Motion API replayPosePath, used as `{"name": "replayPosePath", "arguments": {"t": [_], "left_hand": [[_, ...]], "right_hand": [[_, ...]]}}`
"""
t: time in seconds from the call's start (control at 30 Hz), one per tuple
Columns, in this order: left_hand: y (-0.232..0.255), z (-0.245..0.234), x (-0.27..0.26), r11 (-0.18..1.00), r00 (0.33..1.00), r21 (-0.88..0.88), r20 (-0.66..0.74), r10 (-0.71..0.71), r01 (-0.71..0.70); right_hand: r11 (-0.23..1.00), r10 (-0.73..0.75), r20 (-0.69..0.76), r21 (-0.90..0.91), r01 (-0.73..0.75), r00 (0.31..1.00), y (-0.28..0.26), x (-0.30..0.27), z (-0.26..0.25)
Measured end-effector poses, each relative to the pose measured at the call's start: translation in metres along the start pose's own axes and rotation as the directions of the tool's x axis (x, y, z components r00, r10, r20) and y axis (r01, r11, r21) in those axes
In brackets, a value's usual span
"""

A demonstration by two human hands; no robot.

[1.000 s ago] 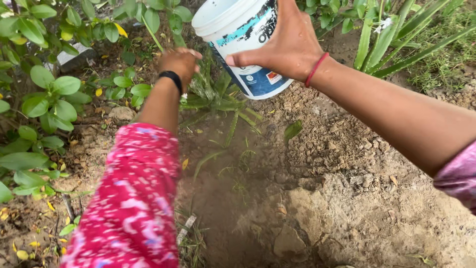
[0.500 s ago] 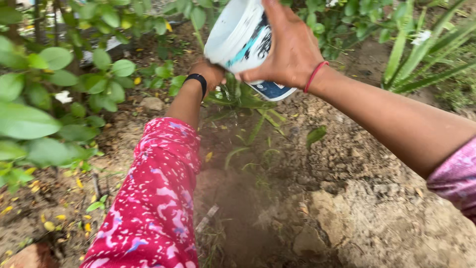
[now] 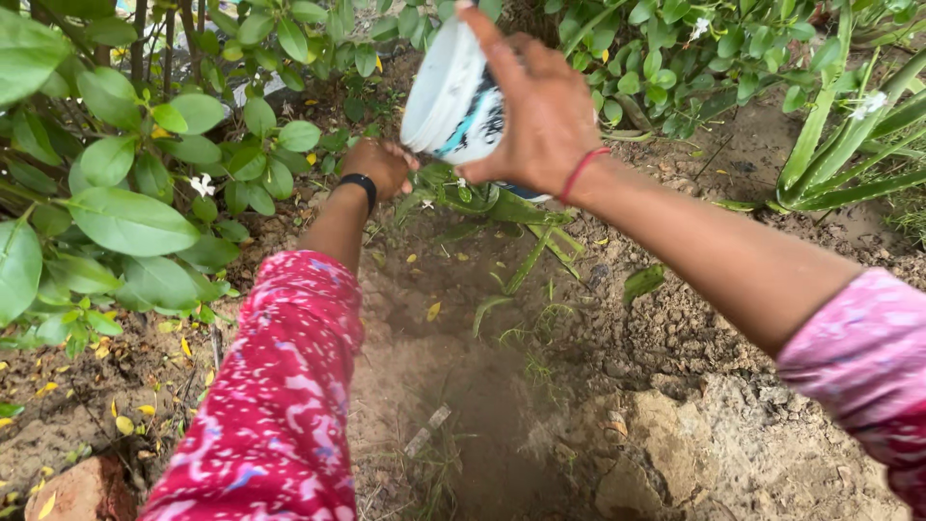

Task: The person waters aloe vera plants and soil using a small container and their hands to manage the water flow and soil saturation.

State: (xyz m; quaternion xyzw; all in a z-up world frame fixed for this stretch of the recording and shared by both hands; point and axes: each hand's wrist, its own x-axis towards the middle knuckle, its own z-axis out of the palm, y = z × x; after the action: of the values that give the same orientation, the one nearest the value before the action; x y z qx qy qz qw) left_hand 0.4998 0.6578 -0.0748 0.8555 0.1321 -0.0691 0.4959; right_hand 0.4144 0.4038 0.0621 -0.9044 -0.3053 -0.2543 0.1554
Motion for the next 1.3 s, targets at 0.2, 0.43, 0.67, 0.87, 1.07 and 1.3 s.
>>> {"name": "replayPosePath", "arguments": {"t": [0.2,0.43,0.67,0.87,1.07,1.3], "left_hand": [[0.009,0.011,0.022,0.997,0.961,0.009,-0.266,0.075,-0.075],[0.030,0.006,-0.016,0.893,0.968,-0.427,-0.247,0.033,-0.140],[0.040,-0.001,-0.035,0.976,0.980,-0.215,-0.200,-0.007,-0.037],[0.046,0.020,-0.029,0.937,0.988,-0.347,-0.154,-0.007,-0.047],[0.053,0.027,-0.024,0.955,0.968,-0.276,-0.249,0.040,-0.110],[0.066,0.037,-0.028,0.952,0.940,-0.116,-0.230,0.252,-0.283]], "right_hand": [[0.975,0.059,-0.068,0.217,-0.043,0.996,0.010,0.017,0.033],[0.870,0.318,0.027,0.388,-0.303,0.948,0.048,0.006,0.054],[0.981,0.189,0.135,0.018,-0.193,0.973,0.037,-0.012,0.004],[0.993,0.006,0.062,-0.115,0.001,0.998,0.024,0.002,0.001],[0.925,0.217,0.031,0.314,-0.215,0.976,0.053,0.005,0.032],[0.922,0.253,-0.046,0.315,-0.226,0.966,0.096,-0.019,0.040]]}}
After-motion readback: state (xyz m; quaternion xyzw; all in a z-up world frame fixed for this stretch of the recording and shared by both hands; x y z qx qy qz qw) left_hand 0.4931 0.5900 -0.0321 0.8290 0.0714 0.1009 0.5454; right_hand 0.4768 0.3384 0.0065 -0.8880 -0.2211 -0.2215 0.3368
